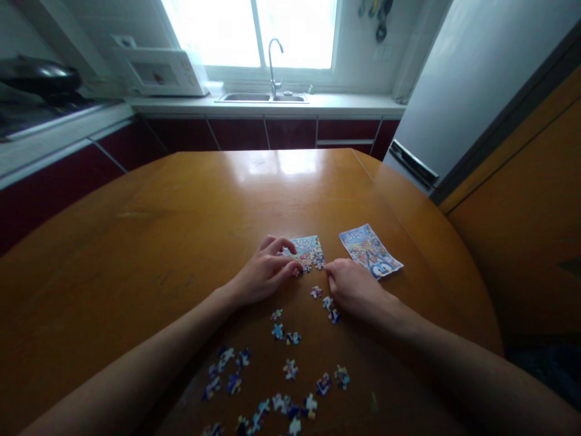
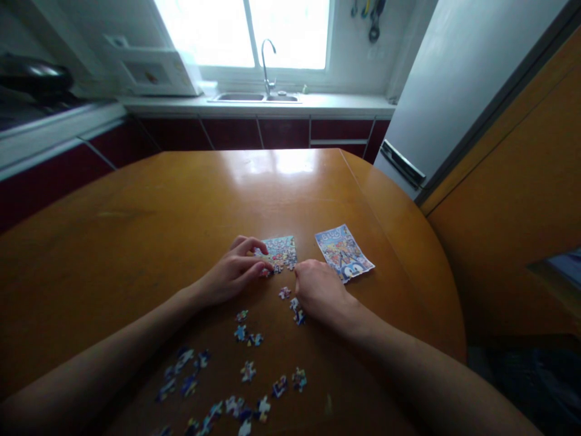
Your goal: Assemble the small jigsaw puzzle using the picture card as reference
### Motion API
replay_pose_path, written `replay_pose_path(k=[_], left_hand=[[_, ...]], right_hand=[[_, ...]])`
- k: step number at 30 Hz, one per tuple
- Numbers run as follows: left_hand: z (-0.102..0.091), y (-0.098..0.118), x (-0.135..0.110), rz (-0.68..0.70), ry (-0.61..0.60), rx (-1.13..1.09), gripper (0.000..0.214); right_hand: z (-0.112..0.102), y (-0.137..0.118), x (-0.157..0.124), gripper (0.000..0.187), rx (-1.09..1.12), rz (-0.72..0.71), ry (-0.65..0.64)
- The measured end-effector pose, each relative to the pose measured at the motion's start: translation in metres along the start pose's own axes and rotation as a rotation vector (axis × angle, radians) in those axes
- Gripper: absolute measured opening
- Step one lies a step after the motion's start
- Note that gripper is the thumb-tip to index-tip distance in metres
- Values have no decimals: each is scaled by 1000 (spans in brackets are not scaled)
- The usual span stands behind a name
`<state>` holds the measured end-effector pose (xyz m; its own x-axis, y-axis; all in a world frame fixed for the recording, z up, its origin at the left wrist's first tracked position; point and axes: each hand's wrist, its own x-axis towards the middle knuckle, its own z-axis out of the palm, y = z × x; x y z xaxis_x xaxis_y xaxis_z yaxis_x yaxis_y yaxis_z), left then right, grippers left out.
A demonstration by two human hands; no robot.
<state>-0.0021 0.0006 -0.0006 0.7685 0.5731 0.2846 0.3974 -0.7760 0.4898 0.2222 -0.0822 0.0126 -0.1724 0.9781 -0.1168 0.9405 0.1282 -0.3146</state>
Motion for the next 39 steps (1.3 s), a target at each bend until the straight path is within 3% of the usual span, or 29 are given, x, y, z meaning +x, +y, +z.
replay_pose_path(k=[39], left_hand=[[1, -3, -1, 19, -75, 5, 33]], right_hand=[[-3, -1, 2, 27, 9, 17, -76]])
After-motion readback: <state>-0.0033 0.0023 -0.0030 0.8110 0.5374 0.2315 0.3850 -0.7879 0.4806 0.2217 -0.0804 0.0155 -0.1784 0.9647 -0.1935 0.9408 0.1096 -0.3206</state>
